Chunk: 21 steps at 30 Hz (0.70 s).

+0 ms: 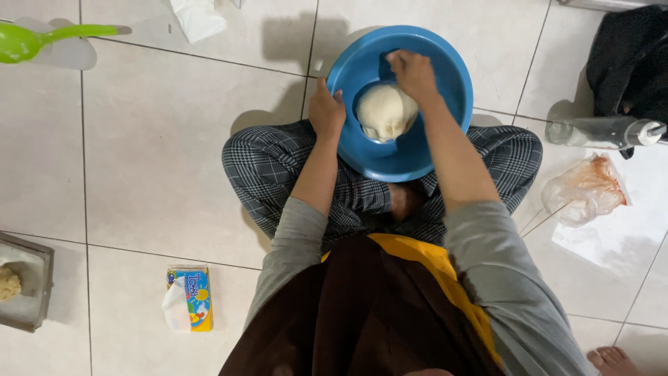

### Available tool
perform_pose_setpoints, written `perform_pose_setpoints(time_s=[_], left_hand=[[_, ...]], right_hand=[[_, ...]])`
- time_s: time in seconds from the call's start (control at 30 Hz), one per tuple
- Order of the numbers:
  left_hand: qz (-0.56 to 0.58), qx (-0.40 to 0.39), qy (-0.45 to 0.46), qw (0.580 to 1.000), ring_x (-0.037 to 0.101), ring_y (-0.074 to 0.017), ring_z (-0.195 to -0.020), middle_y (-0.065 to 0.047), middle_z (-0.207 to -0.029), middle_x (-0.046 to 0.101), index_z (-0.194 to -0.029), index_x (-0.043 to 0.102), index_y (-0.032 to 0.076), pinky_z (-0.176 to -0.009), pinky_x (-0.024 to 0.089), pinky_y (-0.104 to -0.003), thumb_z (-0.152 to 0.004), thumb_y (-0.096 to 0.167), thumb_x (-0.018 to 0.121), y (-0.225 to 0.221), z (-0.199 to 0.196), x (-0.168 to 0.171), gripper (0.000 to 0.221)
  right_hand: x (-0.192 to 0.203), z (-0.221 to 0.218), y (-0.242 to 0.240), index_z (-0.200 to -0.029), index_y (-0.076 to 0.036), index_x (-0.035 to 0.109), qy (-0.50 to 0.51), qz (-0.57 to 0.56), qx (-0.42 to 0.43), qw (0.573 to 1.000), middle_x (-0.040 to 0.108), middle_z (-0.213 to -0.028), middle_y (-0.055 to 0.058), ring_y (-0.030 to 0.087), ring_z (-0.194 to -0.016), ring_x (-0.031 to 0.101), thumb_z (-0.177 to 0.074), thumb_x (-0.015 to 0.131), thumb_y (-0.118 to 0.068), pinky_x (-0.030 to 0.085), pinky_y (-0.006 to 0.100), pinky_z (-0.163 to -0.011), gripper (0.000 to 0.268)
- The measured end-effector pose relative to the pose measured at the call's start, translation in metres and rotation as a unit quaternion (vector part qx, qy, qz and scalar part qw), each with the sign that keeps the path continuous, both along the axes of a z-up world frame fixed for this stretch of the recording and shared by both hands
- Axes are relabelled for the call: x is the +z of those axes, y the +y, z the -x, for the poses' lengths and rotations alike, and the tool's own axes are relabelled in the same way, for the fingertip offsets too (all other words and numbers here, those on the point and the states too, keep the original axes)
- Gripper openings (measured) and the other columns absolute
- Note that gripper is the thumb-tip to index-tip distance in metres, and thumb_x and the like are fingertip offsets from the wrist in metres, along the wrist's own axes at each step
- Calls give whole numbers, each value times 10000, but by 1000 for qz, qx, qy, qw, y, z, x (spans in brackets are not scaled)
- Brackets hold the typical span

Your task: Kneading a ball of dough in a plastic bowl while sitting on the floor.

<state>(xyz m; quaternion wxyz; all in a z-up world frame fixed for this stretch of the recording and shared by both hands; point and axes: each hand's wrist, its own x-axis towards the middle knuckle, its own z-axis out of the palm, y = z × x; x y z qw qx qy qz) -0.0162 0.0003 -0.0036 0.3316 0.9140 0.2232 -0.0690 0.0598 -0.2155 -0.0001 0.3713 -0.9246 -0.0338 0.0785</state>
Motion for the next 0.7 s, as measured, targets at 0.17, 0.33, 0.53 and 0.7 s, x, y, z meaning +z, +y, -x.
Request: perform_pose_setpoints(time_s=[0.17, 0.33, 0.53, 0.7], left_hand=[[3, -5, -17, 1000, 735, -377, -1067, -209, -1188, 717, -1421, 509, 15, -872, 618, -521, -1037, 212, 661, 2, 0, -25, 458], [42, -13, 0, 999, 695, -399, -1232, -259, -1319, 666, -1535, 433, -25, -949, 636, -570, -1097, 278, 623, 5, 5, -28, 566], [66, -3, -9, 998, 750, -347, -1058, -145, -1092, 719, -1373, 545, 91, -844, 665, -539, -1074, 301, 614, 7, 3, -26, 371], [38, -3, -26, 999, 760, -289, -823, -68, -840, 685, -1195, 580, 144, -687, 664, -481, -1043, 482, 592, 7, -1, -26, 371]], right_hand=[[-14, 34, 45, -1355, -324, 639, 170, 204, 69, 962, 478, -1523, 132, 422, -1410, 403, -1017, 283, -745, 281, 770, -1027, 646], [47, 112, 21, -1232, -355, 751, -79, 186, 182, 962, 679, -1170, 231, 492, -1069, 689, -1046, 550, -524, 557, 641, -849, 322], [68, 162, 2, -1290, -222, 689, 40, 164, 162, 972, 576, -1156, 246, 533, -1028, 660, -1065, 483, -578, 514, 741, -847, 469], [17, 154, 25, -1250, -195, 500, -30, 224, 156, 962, 428, -1139, 209, 544, -1027, 545, -824, 649, -805, 311, 910, -775, 759]])
